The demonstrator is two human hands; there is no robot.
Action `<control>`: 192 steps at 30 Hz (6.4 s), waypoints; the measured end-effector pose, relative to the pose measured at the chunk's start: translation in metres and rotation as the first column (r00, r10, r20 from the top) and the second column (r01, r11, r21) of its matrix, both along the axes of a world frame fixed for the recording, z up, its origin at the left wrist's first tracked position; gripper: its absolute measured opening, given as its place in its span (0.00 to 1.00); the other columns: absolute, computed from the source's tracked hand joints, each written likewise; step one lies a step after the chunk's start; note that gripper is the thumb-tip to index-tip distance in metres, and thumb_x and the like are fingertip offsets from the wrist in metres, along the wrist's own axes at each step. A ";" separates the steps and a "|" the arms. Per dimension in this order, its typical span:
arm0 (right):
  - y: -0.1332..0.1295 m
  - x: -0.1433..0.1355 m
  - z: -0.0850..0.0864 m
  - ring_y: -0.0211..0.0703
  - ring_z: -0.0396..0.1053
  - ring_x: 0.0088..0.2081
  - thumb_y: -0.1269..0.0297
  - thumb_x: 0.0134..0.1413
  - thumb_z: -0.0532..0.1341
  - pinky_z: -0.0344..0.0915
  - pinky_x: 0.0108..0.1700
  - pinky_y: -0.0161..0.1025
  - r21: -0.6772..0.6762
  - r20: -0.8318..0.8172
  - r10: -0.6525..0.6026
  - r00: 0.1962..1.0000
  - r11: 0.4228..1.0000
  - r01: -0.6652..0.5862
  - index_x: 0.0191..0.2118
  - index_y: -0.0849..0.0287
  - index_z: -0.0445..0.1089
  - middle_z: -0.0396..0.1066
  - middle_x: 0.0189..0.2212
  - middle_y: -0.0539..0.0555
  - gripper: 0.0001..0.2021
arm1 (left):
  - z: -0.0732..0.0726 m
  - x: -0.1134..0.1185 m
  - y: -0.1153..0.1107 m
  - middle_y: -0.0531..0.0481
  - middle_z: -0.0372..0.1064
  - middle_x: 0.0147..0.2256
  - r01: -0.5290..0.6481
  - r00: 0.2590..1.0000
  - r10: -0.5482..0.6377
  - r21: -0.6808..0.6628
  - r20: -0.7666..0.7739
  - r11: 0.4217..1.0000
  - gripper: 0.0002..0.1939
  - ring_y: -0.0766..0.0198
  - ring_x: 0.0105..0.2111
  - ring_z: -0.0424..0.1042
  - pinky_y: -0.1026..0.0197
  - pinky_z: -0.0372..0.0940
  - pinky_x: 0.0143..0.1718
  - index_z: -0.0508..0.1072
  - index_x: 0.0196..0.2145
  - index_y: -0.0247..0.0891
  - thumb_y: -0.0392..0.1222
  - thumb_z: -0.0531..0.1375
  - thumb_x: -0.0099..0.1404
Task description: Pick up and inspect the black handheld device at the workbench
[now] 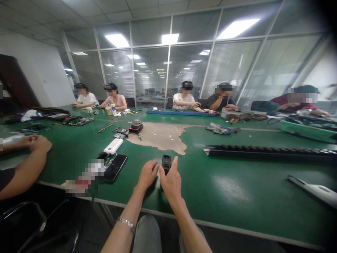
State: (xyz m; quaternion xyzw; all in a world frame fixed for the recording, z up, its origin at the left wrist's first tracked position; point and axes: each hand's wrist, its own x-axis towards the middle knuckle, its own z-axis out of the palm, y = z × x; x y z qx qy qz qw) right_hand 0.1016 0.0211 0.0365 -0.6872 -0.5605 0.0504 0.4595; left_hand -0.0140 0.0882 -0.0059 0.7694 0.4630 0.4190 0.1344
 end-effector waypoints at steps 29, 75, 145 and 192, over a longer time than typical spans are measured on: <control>0.008 0.002 -0.047 0.58 0.55 0.62 0.52 0.61 0.50 0.56 0.59 0.53 0.112 0.054 0.102 0.993 0.988 -0.108 0.66 0.76 0.40 0.51 0.62 0.74 0.37 | 0.000 -0.001 0.000 0.43 0.74 0.45 0.005 1.000 -0.003 0.045 -0.026 0.999 0.15 0.59 0.47 0.71 0.53 0.65 0.54 0.75 0.44 0.38 0.43 0.51 0.68; -0.005 0.062 -0.040 0.57 0.62 0.58 0.49 0.56 0.55 0.60 0.55 0.50 0.026 -0.005 0.015 1.000 1.000 -0.015 0.67 0.69 0.38 0.58 0.59 0.70 0.42 | -0.003 0.000 0.000 0.44 0.74 0.45 -0.020 0.998 0.022 0.048 -0.052 0.999 0.16 0.59 0.47 0.71 0.54 0.64 0.54 0.76 0.43 0.38 0.44 0.50 0.69; -0.006 0.013 -0.044 0.60 0.56 0.60 0.50 0.55 0.56 0.57 0.57 0.53 0.111 0.032 0.105 0.994 0.988 -0.108 0.67 0.74 0.36 0.51 0.62 0.73 0.44 | 0.001 0.000 -0.002 0.46 0.75 0.41 -0.001 1.000 0.002 0.031 -0.022 1.000 0.16 0.62 0.43 0.72 0.59 0.65 0.49 0.76 0.40 0.38 0.43 0.49 0.69; 0.002 0.046 0.008 0.60 0.60 0.58 0.45 0.53 0.57 0.58 0.55 0.50 0.171 -0.059 0.010 0.998 0.985 0.000 0.67 0.69 0.41 0.57 0.60 0.70 0.44 | 0.000 -0.002 -0.008 0.46 0.75 0.37 -0.054 0.998 0.054 0.013 0.038 0.998 0.17 0.62 0.40 0.72 0.61 0.65 0.45 0.77 0.37 0.38 0.43 0.50 0.69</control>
